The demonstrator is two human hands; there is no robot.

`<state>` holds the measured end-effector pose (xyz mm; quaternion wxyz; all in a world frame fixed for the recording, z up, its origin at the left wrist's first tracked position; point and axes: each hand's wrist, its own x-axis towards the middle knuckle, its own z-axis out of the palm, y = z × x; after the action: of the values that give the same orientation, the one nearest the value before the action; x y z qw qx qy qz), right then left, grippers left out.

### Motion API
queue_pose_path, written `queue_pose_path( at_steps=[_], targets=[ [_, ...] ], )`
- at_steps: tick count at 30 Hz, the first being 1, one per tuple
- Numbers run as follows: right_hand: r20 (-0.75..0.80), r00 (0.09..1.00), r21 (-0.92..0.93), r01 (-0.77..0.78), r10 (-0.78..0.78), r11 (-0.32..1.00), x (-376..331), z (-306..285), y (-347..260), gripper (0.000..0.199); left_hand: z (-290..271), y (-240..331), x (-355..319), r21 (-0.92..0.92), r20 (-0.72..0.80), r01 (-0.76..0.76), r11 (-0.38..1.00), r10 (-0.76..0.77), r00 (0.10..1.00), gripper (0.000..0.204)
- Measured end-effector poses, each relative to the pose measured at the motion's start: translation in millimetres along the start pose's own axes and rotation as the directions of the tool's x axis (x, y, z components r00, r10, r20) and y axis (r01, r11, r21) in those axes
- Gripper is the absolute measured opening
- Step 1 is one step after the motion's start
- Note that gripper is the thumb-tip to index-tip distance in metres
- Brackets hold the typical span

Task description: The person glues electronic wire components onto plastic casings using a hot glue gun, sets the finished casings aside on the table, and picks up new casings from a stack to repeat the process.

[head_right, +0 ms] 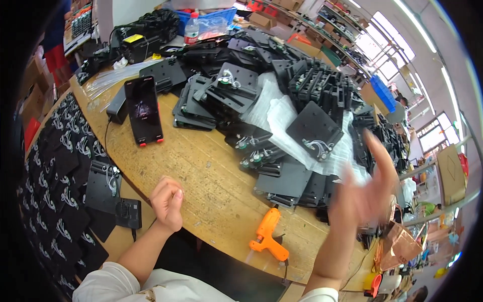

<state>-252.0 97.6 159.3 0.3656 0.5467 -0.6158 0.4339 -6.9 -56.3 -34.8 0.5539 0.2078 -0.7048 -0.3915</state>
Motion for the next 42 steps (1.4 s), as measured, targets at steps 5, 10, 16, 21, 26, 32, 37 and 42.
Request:
queue_pose_path(
  at_steps=[5,10,16,21,26,32,37,42],
  targets=[
    [0.333,0.749,-0.694,-0.216,0.573,0.686,-7.2,57.7,92.5,0.097,5.9,4.3,2.0,0.003,-0.009,0.012,1.0,-0.012,1.0,0.013],
    [0.286,0.776,-0.793,-0.137,0.562,0.593,-3.8,49.0,115.5,0.06,6.8,5.8,2.8,0.019,-0.008,-0.03,0.999,0.03,1.0,0.013],
    [0.42,0.638,-0.678,-0.252,0.645,0.69,-1.5,48.0,111.3,0.066,4.0,2.2,3.2,0.024,0.004,-0.051,0.998,0.051,0.999,0.018],
    [0.274,0.745,-0.603,-0.36,0.608,0.712,17.4,37.9,111.7,0.045,2.3,3.0,0.7,0.041,-0.009,-0.058,0.997,0.058,0.998,0.016],
    [0.191,0.643,0.021,-0.758,0.741,0.652,47.6,105.4,86.8,0.029,4.0,6.5,2.8,0.044,0.007,-0.053,0.998,0.052,0.999,0.017],
    [0.317,0.353,0.187,-0.933,0.88,0.306,36.4,238.8,83.2,0.025,10.6,3.5,-2.8,0.059,0.012,-0.029,0.998,0.029,1.0,0.019],
    [0.367,0.731,-0.427,-0.416,0.575,0.803,30.5,198.1,57.1,0.047,9.3,4.6,0.4,0.051,-0.006,-0.021,0.998,0.021,1.0,0.019],
    [0.065,0.979,-0.717,-0.09,0.194,0.692,32.0,134.9,78.2,0.077,7.7,5.5,2.2,0.051,-0.005,-0.018,0.999,0.018,1.0,0.018]
  ],
)
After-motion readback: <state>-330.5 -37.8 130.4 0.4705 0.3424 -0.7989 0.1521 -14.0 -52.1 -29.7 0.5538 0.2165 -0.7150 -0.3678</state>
